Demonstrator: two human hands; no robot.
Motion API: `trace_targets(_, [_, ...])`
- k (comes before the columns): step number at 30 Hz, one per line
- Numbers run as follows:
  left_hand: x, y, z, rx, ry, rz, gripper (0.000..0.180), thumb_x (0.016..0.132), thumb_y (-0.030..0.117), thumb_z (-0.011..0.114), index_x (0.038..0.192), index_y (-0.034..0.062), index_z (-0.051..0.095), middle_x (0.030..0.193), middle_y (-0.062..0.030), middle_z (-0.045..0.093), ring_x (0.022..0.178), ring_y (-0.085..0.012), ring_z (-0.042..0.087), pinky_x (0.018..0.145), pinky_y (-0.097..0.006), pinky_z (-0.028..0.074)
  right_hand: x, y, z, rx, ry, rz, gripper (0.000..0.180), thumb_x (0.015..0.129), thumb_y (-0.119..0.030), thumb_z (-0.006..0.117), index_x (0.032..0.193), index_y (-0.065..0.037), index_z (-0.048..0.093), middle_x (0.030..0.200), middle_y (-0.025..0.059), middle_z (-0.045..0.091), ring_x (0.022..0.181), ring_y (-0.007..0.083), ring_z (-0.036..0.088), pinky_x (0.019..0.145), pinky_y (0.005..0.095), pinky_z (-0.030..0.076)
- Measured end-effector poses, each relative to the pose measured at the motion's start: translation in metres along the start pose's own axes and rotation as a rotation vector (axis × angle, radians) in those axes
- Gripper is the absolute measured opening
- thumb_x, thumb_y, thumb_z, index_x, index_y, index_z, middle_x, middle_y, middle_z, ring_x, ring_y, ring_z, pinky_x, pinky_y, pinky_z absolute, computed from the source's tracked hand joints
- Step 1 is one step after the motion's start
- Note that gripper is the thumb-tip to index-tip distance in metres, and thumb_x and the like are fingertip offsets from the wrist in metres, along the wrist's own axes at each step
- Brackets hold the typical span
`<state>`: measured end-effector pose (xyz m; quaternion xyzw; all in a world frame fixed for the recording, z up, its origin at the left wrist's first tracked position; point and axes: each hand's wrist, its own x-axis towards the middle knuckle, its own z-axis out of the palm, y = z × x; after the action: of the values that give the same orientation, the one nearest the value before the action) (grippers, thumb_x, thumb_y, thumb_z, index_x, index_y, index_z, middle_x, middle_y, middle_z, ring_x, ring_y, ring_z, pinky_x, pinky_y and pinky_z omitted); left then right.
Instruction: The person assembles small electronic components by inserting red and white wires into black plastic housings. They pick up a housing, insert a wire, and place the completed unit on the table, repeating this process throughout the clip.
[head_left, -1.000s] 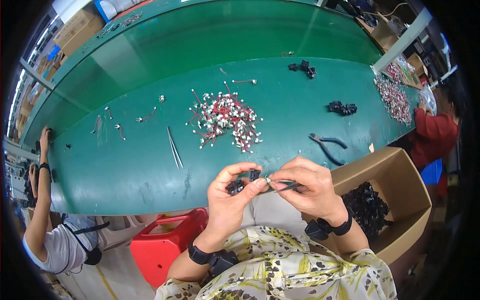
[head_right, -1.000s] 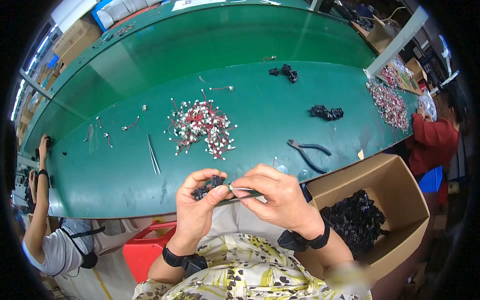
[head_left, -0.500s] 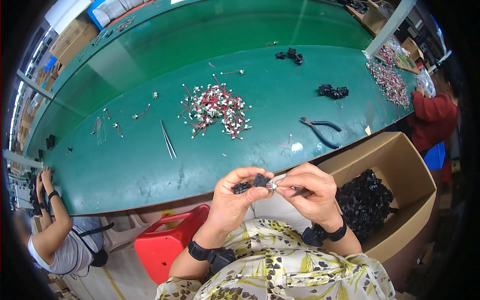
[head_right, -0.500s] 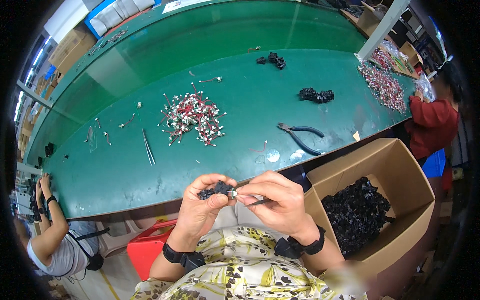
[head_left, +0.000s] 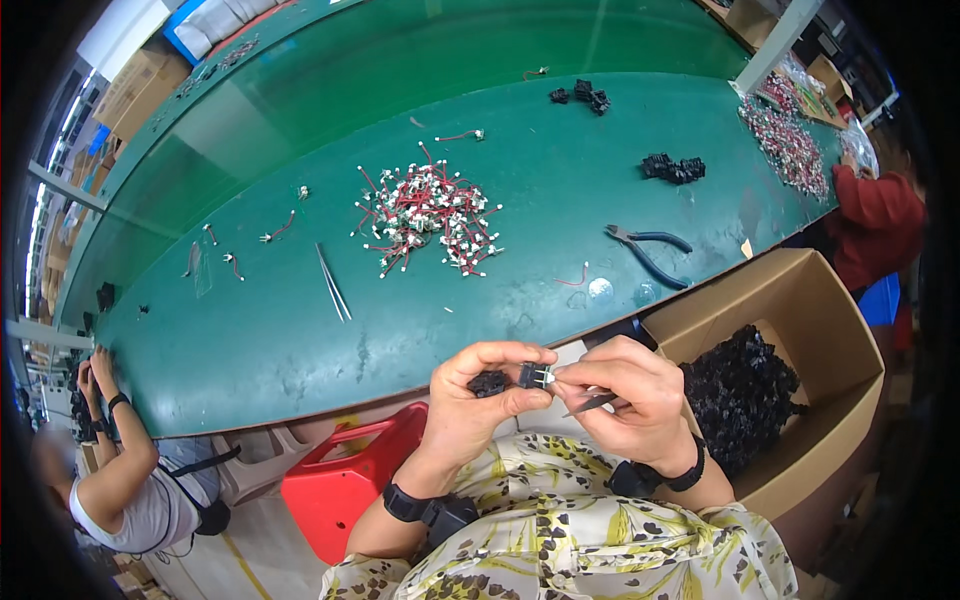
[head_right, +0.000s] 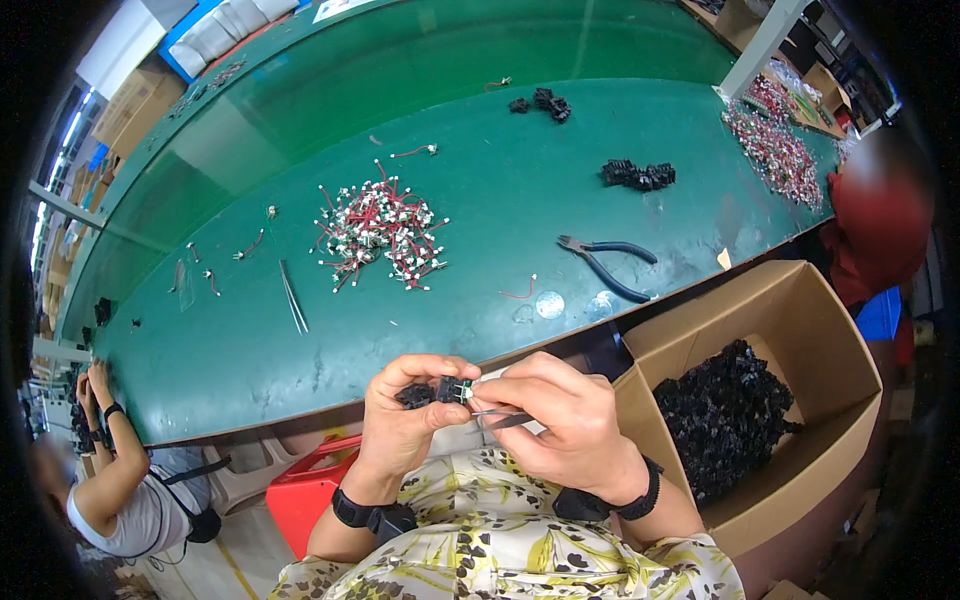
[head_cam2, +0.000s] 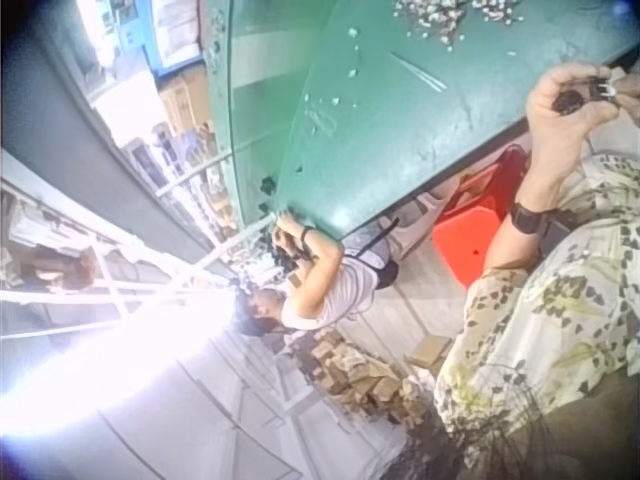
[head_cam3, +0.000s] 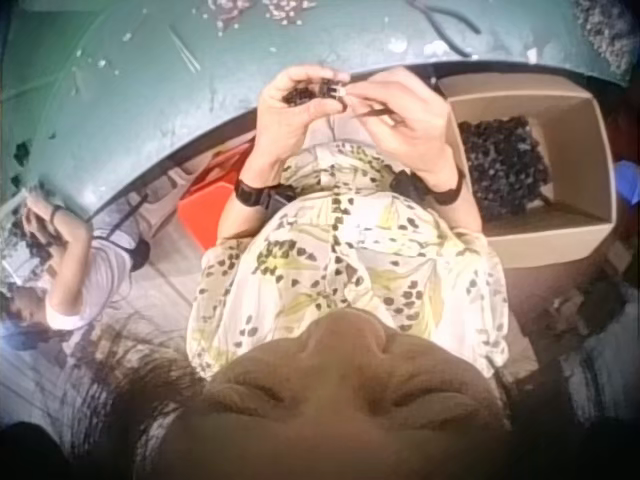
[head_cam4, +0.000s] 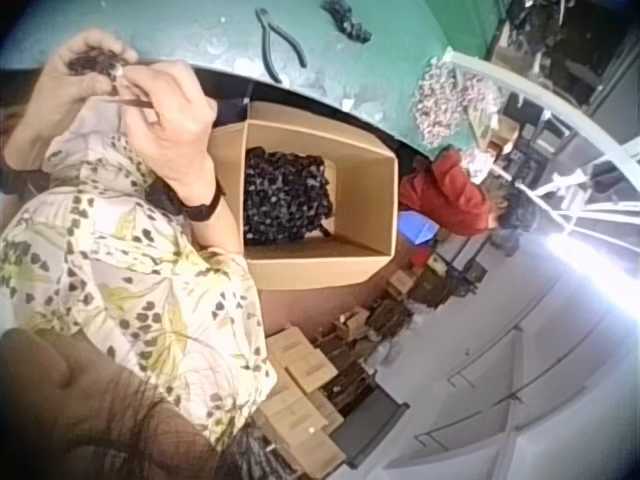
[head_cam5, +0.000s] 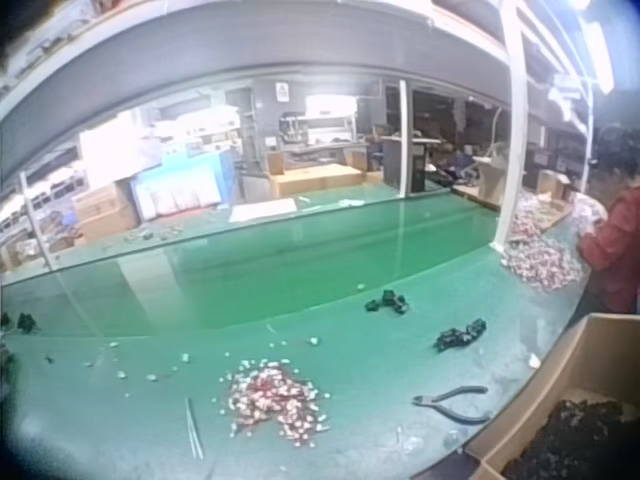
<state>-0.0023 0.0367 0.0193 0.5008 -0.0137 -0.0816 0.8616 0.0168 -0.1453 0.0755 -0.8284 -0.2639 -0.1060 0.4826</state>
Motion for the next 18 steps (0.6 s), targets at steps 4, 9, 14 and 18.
trace_targets(4, [0.002, 0.006, -0.001, 0.225, -0.024, 0.085, 0.036, 0.069, 0.001, 0.081, 0.101, 0.0035, 0.065, 0.101, -0.0140, 0.068, 0.095, -0.0181, 0.065, 0.080, -0.029, 0.054, 0.002, -0.001, -0.002, -0.030, -0.031, 0.003, 0.022, 0.065, 0.001, 0.071, 0.086, -0.005, 0.069, 0.078, 0.0054, 0.064, 0.060, 0.0167, 0.063, 0.051, 0.0275, 0.050])
trace_targets(9, [0.003, 0.014, 0.001, 0.304, -0.050, 0.140, 0.028, 0.072, -0.001, 0.080, 0.099, 0.0026, 0.071, 0.099, -0.0085, 0.069, 0.080, -0.0089, 0.064, 0.070, -0.021, 0.051, 0.004, 0.000, -0.008, -0.064, -0.145, -0.030, 0.024, 0.064, 0.001, 0.069, 0.087, -0.005, 0.067, 0.078, 0.0046, 0.062, 0.059, 0.0190, 0.062, 0.050, 0.0301, 0.049])
trace_targets(14, [0.004, 0.021, -0.005, 0.327, -0.103, 0.027, 0.030, 0.072, 0.000, 0.080, 0.100, 0.0022, 0.071, 0.094, -0.0064, 0.069, 0.079, -0.0086, 0.065, 0.070, -0.021, 0.051, 0.006, 0.000, -0.011, -0.097, -0.202, -0.056, 0.026, 0.064, 0.002, 0.068, 0.089, -0.005, 0.067, 0.080, 0.0047, 0.061, 0.061, 0.0193, 0.062, 0.050, 0.0308, 0.049])
trace_targets(18, [0.003, 0.018, -0.006, 0.226, -0.084, -0.087, 0.032, 0.071, 0.001, 0.081, 0.102, 0.0031, 0.071, 0.093, -0.0035, 0.069, 0.079, -0.0067, 0.063, 0.070, -0.020, 0.051, 0.000, 0.007, -0.006, -0.076, -0.141, -0.101, 0.027, 0.064, 0.002, 0.067, 0.091, -0.004, 0.067, 0.081, 0.0046, 0.061, 0.059, 0.0192, 0.062, 0.049, 0.0310, 0.049])
